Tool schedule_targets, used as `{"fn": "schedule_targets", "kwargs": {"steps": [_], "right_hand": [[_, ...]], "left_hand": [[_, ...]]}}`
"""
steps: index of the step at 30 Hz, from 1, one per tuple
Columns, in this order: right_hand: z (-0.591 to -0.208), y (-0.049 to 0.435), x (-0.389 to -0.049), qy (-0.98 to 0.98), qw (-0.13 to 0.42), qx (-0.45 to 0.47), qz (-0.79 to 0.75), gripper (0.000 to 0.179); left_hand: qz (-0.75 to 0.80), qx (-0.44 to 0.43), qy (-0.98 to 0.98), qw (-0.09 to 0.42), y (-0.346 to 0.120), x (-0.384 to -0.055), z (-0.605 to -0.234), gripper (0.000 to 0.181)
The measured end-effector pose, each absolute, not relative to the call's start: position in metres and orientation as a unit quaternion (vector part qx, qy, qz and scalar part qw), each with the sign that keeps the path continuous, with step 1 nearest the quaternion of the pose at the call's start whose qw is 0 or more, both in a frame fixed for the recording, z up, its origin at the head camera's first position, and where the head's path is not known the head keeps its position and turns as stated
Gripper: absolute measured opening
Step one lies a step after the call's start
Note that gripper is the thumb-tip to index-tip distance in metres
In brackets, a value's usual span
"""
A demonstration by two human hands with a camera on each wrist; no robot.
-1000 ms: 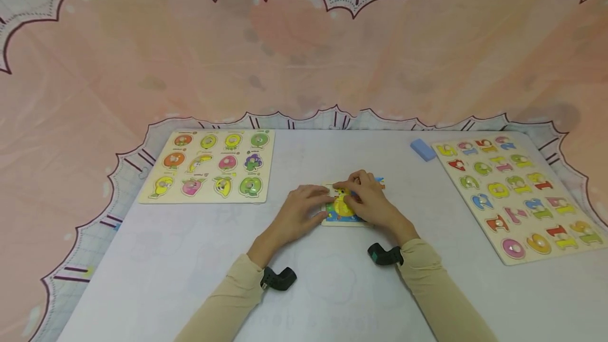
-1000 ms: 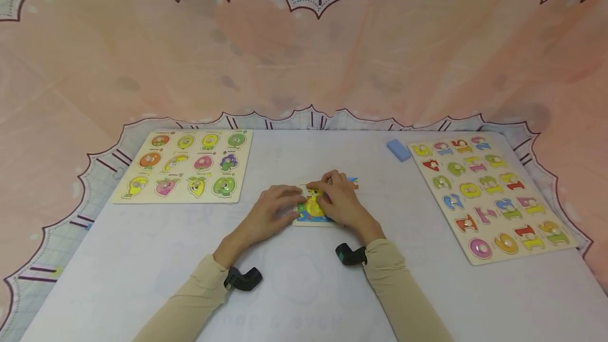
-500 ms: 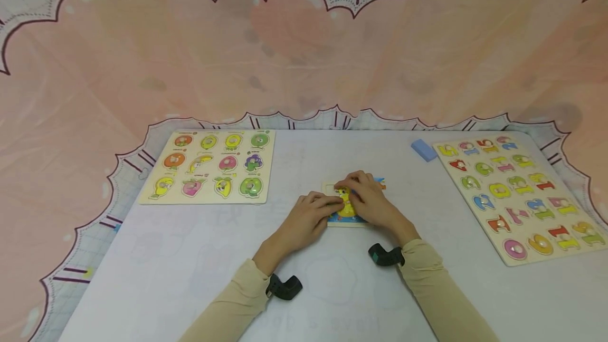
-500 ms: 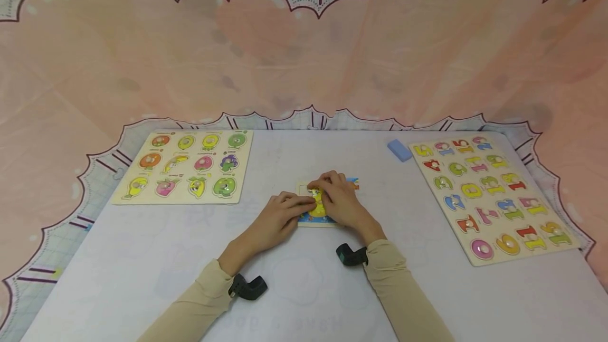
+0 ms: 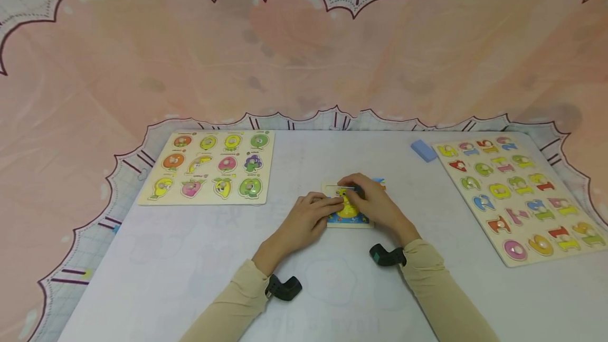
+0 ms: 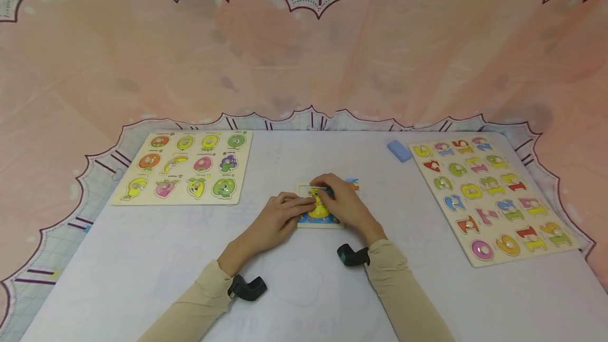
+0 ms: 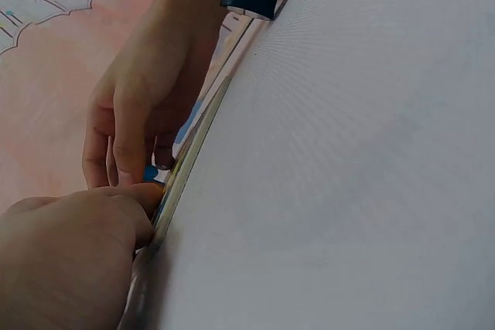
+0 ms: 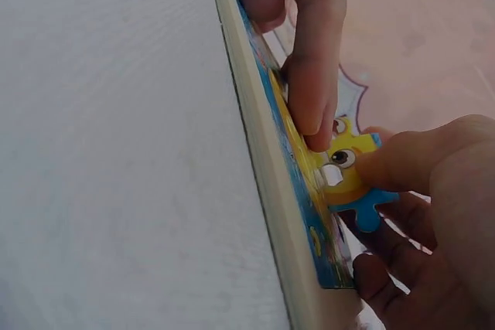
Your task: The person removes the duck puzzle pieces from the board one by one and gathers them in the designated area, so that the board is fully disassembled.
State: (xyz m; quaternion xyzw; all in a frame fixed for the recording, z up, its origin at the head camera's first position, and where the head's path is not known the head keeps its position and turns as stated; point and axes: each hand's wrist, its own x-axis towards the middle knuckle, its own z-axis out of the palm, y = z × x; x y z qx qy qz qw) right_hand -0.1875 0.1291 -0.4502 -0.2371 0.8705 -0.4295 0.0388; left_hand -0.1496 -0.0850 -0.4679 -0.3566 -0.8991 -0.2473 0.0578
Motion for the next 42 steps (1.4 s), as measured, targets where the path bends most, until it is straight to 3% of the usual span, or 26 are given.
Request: {"fn": "schedule_targets", "kwargs": {"steps": [42], "right_hand": [[-0.442,0.176,-0.201,0.897,-0.01,-0.125,-0.423,0.019]], "left_hand": [[-0.28,-0.347,-0.894,0.046,-0.085,-0.15,-0.469,0.038]]}}
